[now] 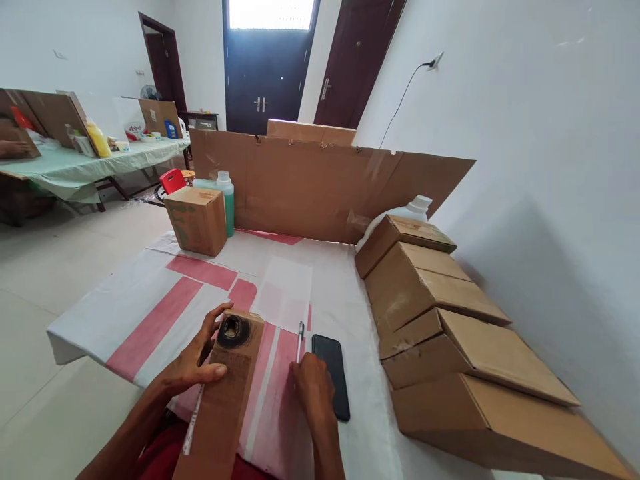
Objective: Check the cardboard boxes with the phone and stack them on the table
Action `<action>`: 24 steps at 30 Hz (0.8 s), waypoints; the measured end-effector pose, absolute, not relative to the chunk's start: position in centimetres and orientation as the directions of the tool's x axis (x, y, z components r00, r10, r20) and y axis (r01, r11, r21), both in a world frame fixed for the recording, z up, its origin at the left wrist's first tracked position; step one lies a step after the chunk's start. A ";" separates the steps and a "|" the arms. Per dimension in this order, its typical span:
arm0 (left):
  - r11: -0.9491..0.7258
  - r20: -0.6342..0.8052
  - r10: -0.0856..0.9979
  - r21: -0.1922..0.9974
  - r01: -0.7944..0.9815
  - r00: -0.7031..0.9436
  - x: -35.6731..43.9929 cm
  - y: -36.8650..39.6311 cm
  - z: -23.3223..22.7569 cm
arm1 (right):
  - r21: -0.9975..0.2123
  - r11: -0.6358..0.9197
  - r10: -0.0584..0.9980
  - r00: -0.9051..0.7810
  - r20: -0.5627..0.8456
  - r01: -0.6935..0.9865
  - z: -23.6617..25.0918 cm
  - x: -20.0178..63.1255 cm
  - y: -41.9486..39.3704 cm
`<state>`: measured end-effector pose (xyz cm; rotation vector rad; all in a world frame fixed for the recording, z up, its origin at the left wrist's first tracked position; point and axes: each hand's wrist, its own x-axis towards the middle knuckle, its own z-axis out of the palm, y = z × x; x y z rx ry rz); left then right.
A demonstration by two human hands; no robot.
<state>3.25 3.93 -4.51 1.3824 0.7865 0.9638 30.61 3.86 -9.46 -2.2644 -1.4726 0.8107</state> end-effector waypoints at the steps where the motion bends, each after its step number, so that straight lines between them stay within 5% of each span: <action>1: -0.062 0.091 0.901 0.995 -0.081 0.425 3.3 4.0 -4.5 | -0.606 -0.395 0.919 0.283 -0.276 0.691 -9.2 30.7 3.9; 4: -0.099 0.109 0.896 0.994 -0.047 0.431 3.4 4.3 -4.9 | -0.784 -0.302 0.951 0.225 -0.210 0.542 -7.3 30.5 3.6; 7: -0.123 0.122 0.887 0.992 -0.026 0.445 3.5 4.5 -5.1 | -0.983 -0.098 0.974 0.218 -0.062 0.154 -4.2 29.3 3.1; 10: -0.124 0.113 0.888 0.992 -0.005 0.446 3.6 4.5 -5.0 | -0.976 0.097 0.983 0.170 0.063 -0.195 -1.6 27.0 2.5; 17: -0.143 0.134 0.901 0.990 -0.011 0.413 3.3 4.4 -5.4 | -0.954 0.252 0.967 0.075 0.243 -0.161 -1.0 23.8 1.7; 24: -0.142 0.142 0.909 0.989 -0.031 0.391 3.3 4.5 -5.8 | -0.979 0.194 0.981 0.021 0.193 -0.069 -0.4 25.8 1.9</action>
